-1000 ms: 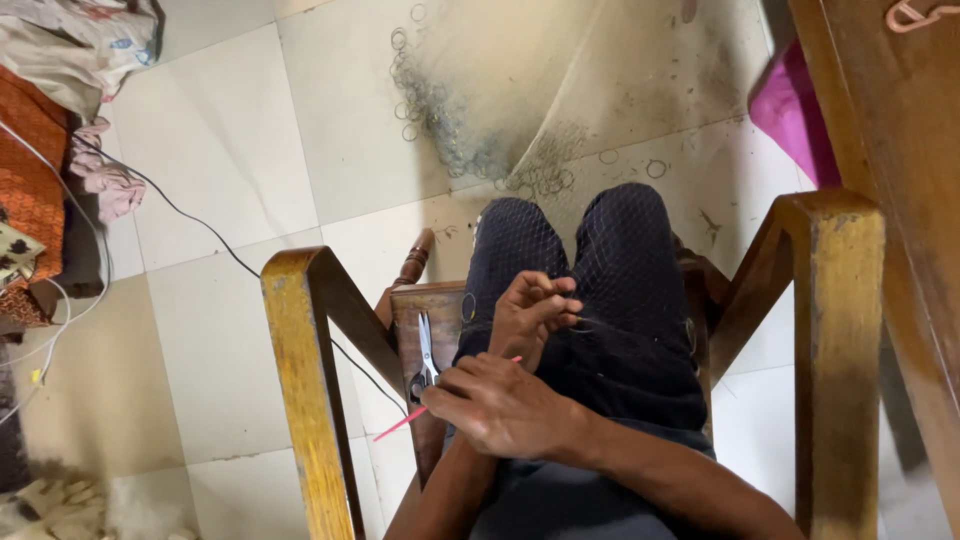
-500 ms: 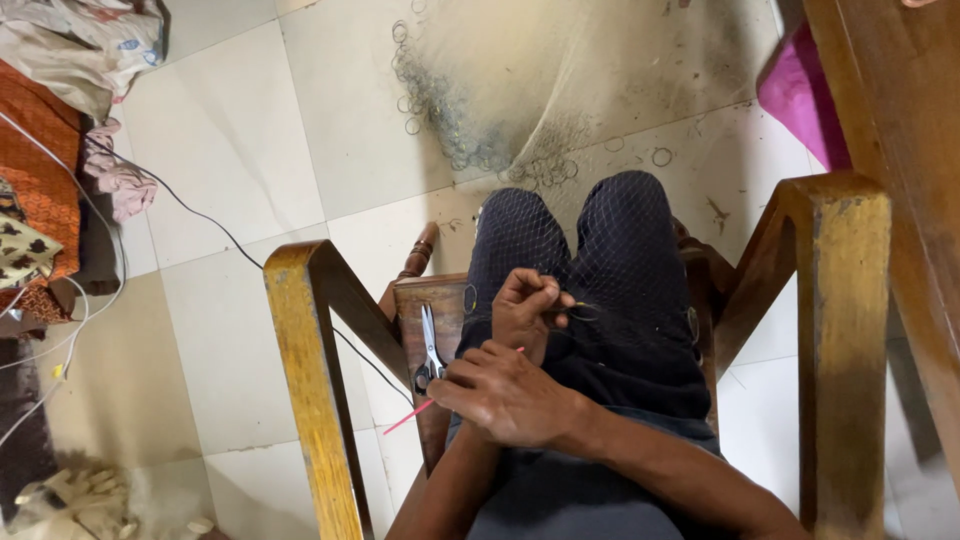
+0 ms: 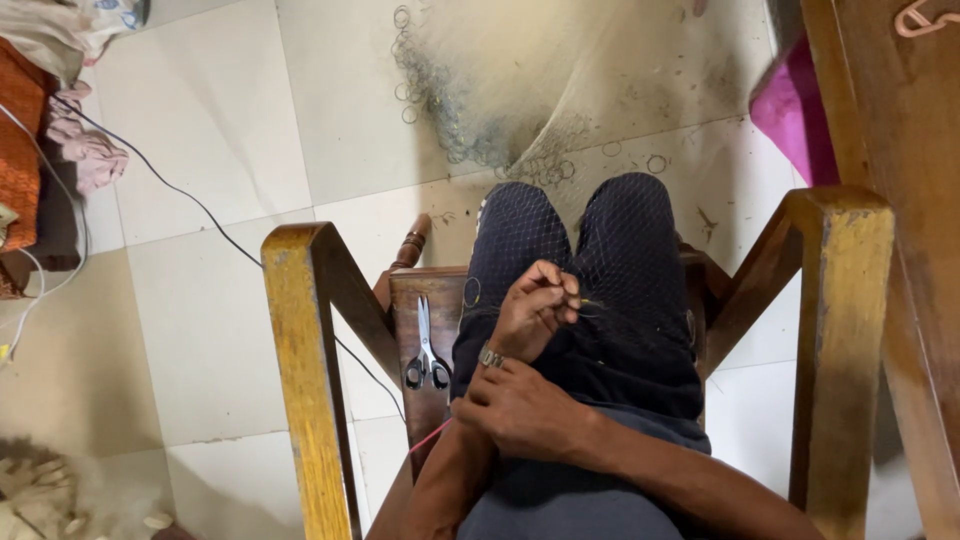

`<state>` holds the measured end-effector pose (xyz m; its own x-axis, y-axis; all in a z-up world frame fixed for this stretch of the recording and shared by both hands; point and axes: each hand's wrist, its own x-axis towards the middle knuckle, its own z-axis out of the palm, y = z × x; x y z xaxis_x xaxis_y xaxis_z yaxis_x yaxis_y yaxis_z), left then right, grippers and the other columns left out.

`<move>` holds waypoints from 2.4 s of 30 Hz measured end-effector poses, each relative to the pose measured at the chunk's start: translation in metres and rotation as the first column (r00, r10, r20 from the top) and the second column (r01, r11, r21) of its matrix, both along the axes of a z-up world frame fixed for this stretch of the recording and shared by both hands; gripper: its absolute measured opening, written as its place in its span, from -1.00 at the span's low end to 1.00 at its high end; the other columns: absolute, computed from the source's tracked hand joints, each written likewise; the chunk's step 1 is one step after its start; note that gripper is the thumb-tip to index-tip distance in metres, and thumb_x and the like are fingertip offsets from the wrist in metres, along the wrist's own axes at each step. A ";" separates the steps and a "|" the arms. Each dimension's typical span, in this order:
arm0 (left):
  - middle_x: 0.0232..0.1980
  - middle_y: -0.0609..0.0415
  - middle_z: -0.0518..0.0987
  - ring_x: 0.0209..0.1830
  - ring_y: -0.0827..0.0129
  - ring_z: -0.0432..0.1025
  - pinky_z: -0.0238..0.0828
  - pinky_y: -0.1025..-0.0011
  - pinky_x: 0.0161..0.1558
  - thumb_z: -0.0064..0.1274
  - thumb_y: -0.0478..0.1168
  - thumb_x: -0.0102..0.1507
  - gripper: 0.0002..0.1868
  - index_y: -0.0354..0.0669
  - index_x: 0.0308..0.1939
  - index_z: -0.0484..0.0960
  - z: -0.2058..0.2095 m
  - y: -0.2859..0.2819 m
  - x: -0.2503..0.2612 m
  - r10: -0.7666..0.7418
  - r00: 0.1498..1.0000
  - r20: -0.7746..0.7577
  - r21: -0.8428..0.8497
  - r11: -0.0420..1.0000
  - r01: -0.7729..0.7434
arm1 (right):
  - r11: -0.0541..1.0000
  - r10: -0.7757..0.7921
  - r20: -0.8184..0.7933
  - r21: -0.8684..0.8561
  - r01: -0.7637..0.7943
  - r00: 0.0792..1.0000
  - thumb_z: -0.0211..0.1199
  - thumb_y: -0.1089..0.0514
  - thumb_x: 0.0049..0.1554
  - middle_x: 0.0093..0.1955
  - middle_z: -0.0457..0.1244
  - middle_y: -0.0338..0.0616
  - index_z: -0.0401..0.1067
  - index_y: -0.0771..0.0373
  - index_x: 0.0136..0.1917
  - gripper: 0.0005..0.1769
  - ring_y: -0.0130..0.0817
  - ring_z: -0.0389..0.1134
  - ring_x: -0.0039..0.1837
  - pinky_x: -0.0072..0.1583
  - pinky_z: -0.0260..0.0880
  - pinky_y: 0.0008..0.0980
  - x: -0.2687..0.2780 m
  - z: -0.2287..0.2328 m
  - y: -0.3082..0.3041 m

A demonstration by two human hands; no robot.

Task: Repairing a fine-mesh fishing net using a shuttle and thread

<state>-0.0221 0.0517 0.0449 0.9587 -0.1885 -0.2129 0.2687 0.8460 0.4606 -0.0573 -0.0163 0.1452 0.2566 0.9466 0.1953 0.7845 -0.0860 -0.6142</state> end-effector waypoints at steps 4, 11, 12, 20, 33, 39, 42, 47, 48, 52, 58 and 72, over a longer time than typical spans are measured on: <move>-0.10 -0.10 0.41 -0.23 0.21 0.47 0.50 0.47 -0.25 -0.15 -0.35 0.25 -0.94 -0.24 -0.21 0.34 -0.001 0.002 -0.006 0.064 0.997 -0.050 -0.061 0.996 -0.067 | 0.998 -0.058 0.171 -0.022 0.063 0.984 0.09 0.16 -0.02 -0.35 0.17 -0.15 0.31 0.17 -0.18 -0.90 -0.16 0.18 -0.28 -0.14 0.10 -0.19 0.004 0.026 0.008; -0.25 -0.17 0.52 -0.38 0.27 0.48 0.44 0.55 -0.40 -0.08 -0.52 0.11 -0.78 -0.14 -0.32 0.31 0.017 -0.001 0.000 0.101 0.981 -0.164 0.334 0.942 -0.041 | 0.976 -0.218 0.228 0.075 0.206 0.949 0.16 0.14 0.02 -0.31 0.08 -0.29 0.38 0.09 0.01 -0.75 -0.26 0.10 -0.18 -0.14 0.00 -0.24 0.021 0.046 -0.040; -0.25 -0.17 0.52 -0.38 0.27 0.48 0.44 0.55 -0.40 -0.08 -0.52 0.11 -0.78 -0.14 -0.32 0.31 0.022 -0.002 0.001 0.101 0.981 -0.164 0.333 0.942 -0.042 | 0.976 -0.216 0.229 0.074 0.205 0.949 0.16 0.14 0.02 -0.31 0.08 -0.29 0.38 0.09 0.01 -0.75 -0.26 0.10 -0.18 -0.14 0.00 -0.24 0.024 0.051 -0.045; -0.47 -0.04 0.52 -0.69 0.48 0.29 0.19 0.59 -0.73 0.02 -0.49 0.04 -0.73 -0.08 -0.47 0.26 0.028 -0.019 0.010 0.296 0.953 -0.057 0.606 0.769 -0.203 | 0.978 -0.209 0.150 0.004 0.210 0.966 0.04 0.19 0.00 -0.31 0.15 -0.21 0.36 0.06 0.05 -0.68 -0.20 0.14 -0.27 -0.23 0.07 -0.23 0.009 0.026 -0.053; -0.39 -0.13 0.48 -0.44 0.14 0.51 0.56 0.36 -0.51 -0.04 -0.56 0.06 -0.76 -0.21 -0.33 0.31 0.015 -0.012 -0.001 0.300 0.920 -0.251 0.348 0.915 -0.204 | 0.617 -0.751 0.178 -0.154 0.772 0.636 0.08 0.16 0.12 -0.19 0.18 -0.24 0.46 -0.15 0.01 -0.75 -0.24 0.27 -0.13 -0.17 0.29 -0.35 0.069 -0.033 -0.122; -0.38 -0.13 0.48 -0.38 0.13 0.52 0.59 0.35 -0.38 -0.03 -0.57 0.07 -0.76 -0.25 -0.30 0.32 0.007 -0.009 -0.001 0.280 0.939 -0.198 0.279 0.935 -0.220 | 0.635 -0.716 0.226 -0.183 0.751 0.660 0.09 0.12 0.13 -0.25 0.18 -0.23 0.46 -0.05 -0.07 -0.85 -0.18 0.28 -0.16 -0.21 0.30 -0.30 0.079 -0.020 -0.115; -0.38 -0.16 0.49 -0.34 0.11 0.52 0.58 0.33 -0.33 -0.01 -0.58 0.07 -0.76 -0.28 -0.30 0.33 0.002 -0.009 -0.003 0.277 0.945 -0.173 0.265 0.937 -0.226 | 0.638 -0.702 0.268 -0.174 0.750 0.660 0.10 0.12 0.11 -0.22 0.18 -0.22 0.46 -0.06 -0.11 -0.87 -0.16 0.27 -0.16 -0.20 0.29 -0.28 0.081 -0.017 -0.116; -0.37 -0.14 0.48 -0.31 0.12 0.52 0.58 0.32 -0.29 0.00 -0.57 0.08 -0.75 -0.30 -0.26 0.34 0.004 -0.005 -0.001 0.242 0.958 -0.156 0.213 0.955 -0.207 | 0.701 -0.672 0.206 -0.134 0.700 0.712 0.15 0.16 0.06 -0.22 0.21 -0.19 0.49 -0.01 -0.17 -0.89 -0.13 0.28 -0.15 -0.18 0.29 -0.24 0.091 -0.016 -0.111; -0.37 -0.14 0.48 -0.31 0.12 0.52 0.58 0.32 -0.29 0.00 -0.57 0.08 -0.75 -0.30 -0.26 0.34 0.003 -0.004 -0.001 0.242 0.958 -0.155 0.212 0.955 -0.207 | 0.701 -0.672 0.207 -0.133 0.701 0.711 0.15 0.16 0.06 -0.22 0.21 -0.19 0.49 -0.01 -0.17 -0.89 -0.13 0.28 -0.15 -0.18 0.29 -0.24 0.095 -0.027 -0.112; -0.40 -0.16 0.46 -0.31 0.05 0.51 0.57 0.25 -0.27 -0.04 -0.59 0.08 -0.72 -0.30 -0.20 0.34 -0.008 0.001 0.001 0.176 0.971 -0.163 0.050 0.984 -0.170 | 0.752 -0.651 -0.157 -0.002 0.659 0.742 0.20 0.20 0.05 -0.20 0.25 -0.14 0.51 0.06 -0.15 -0.90 -0.07 0.30 -0.12 -0.14 0.32 -0.26 0.107 -0.061 -0.117; -0.40 -0.13 0.45 -0.30 0.05 0.51 0.57 0.24 -0.27 -0.05 -0.59 0.08 -0.72 -0.30 -0.19 0.33 -0.010 0.001 0.000 0.133 0.977 -0.168 0.018 0.991 -0.131 | 0.753 -0.636 -0.178 0.070 0.654 0.751 0.22 0.23 0.02 -0.17 0.27 -0.09 0.50 0.13 -0.15 -0.90 -0.09 0.33 -0.09 -0.10 0.36 -0.29 0.102 -0.069 -0.091; -0.22 -0.13 0.46 -0.21 0.31 0.47 0.51 0.47 -0.22 -0.13 -0.61 0.05 -0.62 -0.39 -0.06 0.35 -0.024 0.015 0.009 -0.015 0.997 0.074 0.522 0.852 -0.026 | 0.772 -0.635 0.229 0.188 0.607 0.737 0.06 0.04 0.07 -0.19 0.17 -0.26 0.44 0.04 -0.26 -0.83 -0.30 0.21 -0.12 -0.08 0.15 -0.31 0.052 -0.022 -0.019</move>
